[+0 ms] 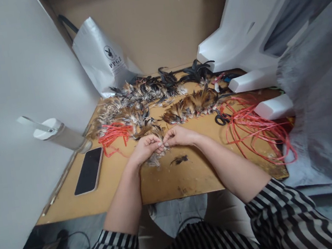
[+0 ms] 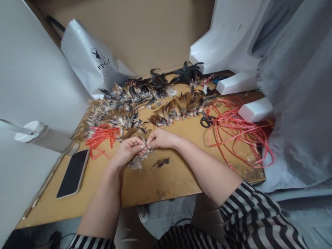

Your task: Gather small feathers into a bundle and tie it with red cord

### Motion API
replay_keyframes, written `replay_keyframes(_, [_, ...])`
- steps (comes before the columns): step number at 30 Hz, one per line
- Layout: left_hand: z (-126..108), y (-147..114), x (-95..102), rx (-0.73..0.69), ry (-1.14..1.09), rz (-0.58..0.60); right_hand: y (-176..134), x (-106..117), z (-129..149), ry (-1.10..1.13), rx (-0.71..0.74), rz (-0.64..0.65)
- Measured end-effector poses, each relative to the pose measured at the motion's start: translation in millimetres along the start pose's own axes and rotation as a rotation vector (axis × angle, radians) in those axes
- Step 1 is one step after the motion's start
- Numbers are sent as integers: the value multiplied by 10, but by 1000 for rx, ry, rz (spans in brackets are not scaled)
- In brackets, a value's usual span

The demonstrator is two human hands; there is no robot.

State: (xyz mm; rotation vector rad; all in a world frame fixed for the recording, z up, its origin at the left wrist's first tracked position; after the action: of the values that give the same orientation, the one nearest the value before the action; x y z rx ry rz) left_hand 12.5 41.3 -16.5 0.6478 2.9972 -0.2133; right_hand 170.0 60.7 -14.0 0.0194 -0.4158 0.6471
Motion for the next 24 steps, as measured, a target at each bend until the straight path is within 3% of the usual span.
replay_keyframes(16, [9,17,1,6,2,-6,46,-44,-47,-62,41,-76])
replay_keyframes(24, [19,23,9,12,-10,-18,42,-52,-47,-1,48,-47])
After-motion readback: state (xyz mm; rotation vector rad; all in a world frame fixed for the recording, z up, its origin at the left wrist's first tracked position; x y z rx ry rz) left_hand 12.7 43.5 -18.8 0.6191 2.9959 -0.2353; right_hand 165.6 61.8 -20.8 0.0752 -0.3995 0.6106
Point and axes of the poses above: each hand's wrist, its own y-axis towards the middle knuckle, its own x-axis out of the back of the hand, z = x × y, the point moved 3 cm from there along y, towards the middle knuckle, and after that the axes turned 10 degrees about -y, right-handed, at the moved point
